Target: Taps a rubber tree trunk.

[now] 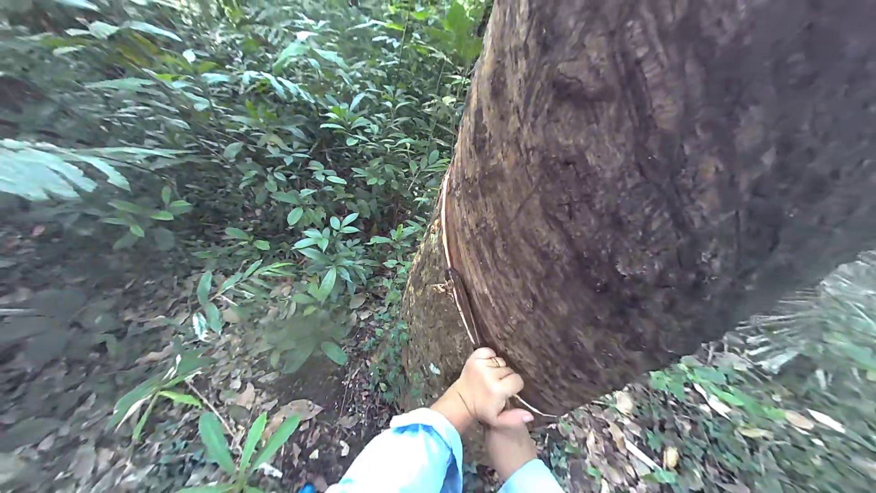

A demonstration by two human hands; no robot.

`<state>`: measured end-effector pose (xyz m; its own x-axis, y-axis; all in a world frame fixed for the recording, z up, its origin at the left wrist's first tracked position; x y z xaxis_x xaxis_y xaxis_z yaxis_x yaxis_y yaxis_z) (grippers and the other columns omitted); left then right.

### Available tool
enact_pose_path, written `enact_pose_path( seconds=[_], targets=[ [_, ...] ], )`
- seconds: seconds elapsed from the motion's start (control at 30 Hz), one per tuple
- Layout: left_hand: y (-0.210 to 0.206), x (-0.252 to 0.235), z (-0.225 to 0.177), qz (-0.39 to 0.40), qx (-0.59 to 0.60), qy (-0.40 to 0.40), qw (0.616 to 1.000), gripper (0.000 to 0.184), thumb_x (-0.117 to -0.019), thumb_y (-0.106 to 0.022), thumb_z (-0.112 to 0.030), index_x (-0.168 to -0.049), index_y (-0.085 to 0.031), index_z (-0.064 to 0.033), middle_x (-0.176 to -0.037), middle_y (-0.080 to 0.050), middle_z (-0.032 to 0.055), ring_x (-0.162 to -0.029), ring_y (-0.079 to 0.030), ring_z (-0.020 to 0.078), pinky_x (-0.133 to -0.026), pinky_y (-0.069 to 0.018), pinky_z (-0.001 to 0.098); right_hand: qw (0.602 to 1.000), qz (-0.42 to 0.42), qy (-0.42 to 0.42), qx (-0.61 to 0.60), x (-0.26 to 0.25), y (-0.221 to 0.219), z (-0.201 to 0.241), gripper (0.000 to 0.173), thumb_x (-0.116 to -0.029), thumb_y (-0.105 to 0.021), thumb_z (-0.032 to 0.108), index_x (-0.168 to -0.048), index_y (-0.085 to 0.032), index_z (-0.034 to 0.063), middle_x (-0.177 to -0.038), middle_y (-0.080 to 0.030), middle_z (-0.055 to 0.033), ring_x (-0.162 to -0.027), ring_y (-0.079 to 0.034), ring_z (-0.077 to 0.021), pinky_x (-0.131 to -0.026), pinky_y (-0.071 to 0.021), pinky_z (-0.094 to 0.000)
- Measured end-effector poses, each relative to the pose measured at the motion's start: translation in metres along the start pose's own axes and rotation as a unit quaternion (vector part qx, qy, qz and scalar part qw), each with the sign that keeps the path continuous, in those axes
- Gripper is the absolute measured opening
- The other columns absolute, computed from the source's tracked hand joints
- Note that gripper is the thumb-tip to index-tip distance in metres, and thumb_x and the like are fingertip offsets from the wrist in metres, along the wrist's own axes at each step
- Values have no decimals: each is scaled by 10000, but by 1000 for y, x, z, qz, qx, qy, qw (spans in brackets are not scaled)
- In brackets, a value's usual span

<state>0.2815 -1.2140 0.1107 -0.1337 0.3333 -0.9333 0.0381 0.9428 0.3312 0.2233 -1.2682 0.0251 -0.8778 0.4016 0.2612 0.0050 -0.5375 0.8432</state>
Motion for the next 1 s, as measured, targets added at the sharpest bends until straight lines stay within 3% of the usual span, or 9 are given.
enact_pose_path(
  seconds=[0.1,0.17,0.27,0.37,0.5,0.6,0.7,0.83,1.0],
  targets=[
    [-1,-13,16,0,5,25,1000,722,-1021,-231,-617,-666,-620,-124,-547,-604,41,-520,-575,186,-723,-490,365,997,-71,37,24,-20,2,-5,383,-1044,-489,208,-1270,-645,-59,-1175,-697,-275,-1133,-677,-400,-980,-539,-576],
    [-11,0,-5,21,-6,59,998,713,-991,-298,-623,-684,-682,-105,-585,-656,64,-553,-636,214,-738,-529,421,998,23,-40,53,2,5,-14,390,-1023,-527,139,-1331,-595,-90,-1274,-640,-323,-1232,-611,-453,-1055,-465,-611],
    [-15,9,-30,-1,-32,40,999,697,-998,-267,-648,-668,-616,-143,-553,-596,21,-538,-571,181,-713,-475,351,988,127,-75,52,30,19,-9,415,-1062,-463,106,-1436,-512,-68,-1420,-565,-288,-1370,-520,-396,-1156,-384,-543],
    [-8,-7,-15,21,-12,26,999,716,-1009,-253,-622,-663,-633,-123,-553,-620,42,-519,-600,189,-669,-504,376,997,51,-25,46,14,20,-8,413,-1072,-424,192,-1359,-584,-58,-1300,-655,-264,-1251,-626,-373,-1069,-481,-545],
    [-23,1,-43,73,-14,102,992,662,-959,-379,-601,-704,-709,-87,-634,-695,82,-605,-683,243,-724,-541,466,995,65,-58,58,34,15,-46,396,-1006,-571,122,-1325,-586,-111,-1274,-626,-351,-1236,-595,-495,-1057,-450,-643],
    [-31,11,-66,68,-23,66,995,648,-970,-341,-627,-690,-652,-132,-608,-661,34,-586,-644,193,-684,-507,388,996,77,-51,-10,59,14,-59,418,-999,-581,123,-1357,-573,-93,-1305,-622,-326,-1271,-580,-459,-1092,-422,-627],
    [-29,-4,-44,68,-24,54,996,678,-971,-328,-625,-700,-673,-108,-602,-665,53,-563,-647,207,-653,-517,406,994,-68,46,73,32,19,-60,336,-965,-588,163,-1176,-688,-78,-1056,-713,-309,-1012,-705,-473,-863,-551,-662],
    [-44,9,-77,116,-36,95,988,572,-893,-494,-599,-740,-728,-100,-679,-714,72,-639,-695,250,-688,-540,473,992,104,-33,66,58,27,-65,403,-1025,-554,141,-1337,-587,-113,-1305,-618,-345,-1251,-591,-486,-1078,-434,-628],
    [-47,6,-64,122,-38,85,988,636,-923,-444,-629,-747,-721,-85,-675,-712,75,-639,-698,241,-711,-541,461,990,84,-15,111,45,27,-64,360,-1007,-563,142,-1265,-646,-96,-1246,-658,-321,-1227,-616,-466,-1060,-461,-617]
  ],
)
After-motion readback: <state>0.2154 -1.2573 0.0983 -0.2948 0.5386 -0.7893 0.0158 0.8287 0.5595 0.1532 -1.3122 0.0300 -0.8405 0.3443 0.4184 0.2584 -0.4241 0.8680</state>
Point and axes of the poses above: each hand's wrist, its own x-axis away from the middle knuckle, its own y-axis out of the back of the hand, z = x × y, the point moved 8 cm from there along -x, towards the middle knuckle
